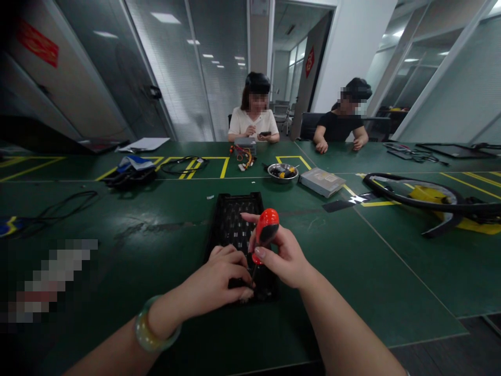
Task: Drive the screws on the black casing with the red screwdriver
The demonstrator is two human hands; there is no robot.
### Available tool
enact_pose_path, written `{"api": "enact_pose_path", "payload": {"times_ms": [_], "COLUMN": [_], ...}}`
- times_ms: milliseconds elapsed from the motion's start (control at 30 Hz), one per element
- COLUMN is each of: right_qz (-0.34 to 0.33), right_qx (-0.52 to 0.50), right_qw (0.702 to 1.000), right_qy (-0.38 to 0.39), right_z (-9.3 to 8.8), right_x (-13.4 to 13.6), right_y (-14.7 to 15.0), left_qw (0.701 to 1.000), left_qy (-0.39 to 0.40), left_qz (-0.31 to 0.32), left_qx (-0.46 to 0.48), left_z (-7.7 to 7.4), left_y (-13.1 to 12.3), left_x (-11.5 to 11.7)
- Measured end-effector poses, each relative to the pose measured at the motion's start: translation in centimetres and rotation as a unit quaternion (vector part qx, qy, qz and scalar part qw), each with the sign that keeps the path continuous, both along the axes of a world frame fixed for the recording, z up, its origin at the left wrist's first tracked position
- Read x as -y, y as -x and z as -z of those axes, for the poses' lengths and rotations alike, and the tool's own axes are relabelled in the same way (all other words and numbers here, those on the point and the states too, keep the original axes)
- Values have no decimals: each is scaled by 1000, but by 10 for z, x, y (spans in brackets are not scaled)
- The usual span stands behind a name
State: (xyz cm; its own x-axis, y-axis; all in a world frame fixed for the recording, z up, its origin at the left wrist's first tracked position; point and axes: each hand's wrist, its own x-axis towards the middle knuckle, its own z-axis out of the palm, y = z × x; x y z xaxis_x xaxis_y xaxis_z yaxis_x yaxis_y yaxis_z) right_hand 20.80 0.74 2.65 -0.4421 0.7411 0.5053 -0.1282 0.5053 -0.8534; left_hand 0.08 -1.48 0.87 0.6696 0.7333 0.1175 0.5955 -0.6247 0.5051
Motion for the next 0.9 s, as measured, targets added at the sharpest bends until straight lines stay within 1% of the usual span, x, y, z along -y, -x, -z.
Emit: {"api": "enact_pose_path", "payload": {"times_ms": [133,300,367,567,733,900], "right_qz": [0,45,52,25,31,21], "right_qx": [4,-13,-24,-18,-4,3], "right_qw": [1000,999,998,999,999,1000], "right_qy": [7,6,6,15,11,16], "right_z": [-1,3,4,3,4,1], "right_x": [0,0,-1,-3,-3,-1], "right_y": [0,1,1,1,0,0], "left_qw": [1000,1000,1000,1000,1000,1000], "left_qy": [-8,-20,-20,-18,-21,-7], "left_qz": [-7,-3,0,1,-6,5], "left_qx": [4,-1,-3,-6,1,8], "left_z": [0,-1,-1,0,1,-6], "left_y": [0,-1,-1,-1,-2,9], "left_x": [0,2,2,3,4,-3]}}
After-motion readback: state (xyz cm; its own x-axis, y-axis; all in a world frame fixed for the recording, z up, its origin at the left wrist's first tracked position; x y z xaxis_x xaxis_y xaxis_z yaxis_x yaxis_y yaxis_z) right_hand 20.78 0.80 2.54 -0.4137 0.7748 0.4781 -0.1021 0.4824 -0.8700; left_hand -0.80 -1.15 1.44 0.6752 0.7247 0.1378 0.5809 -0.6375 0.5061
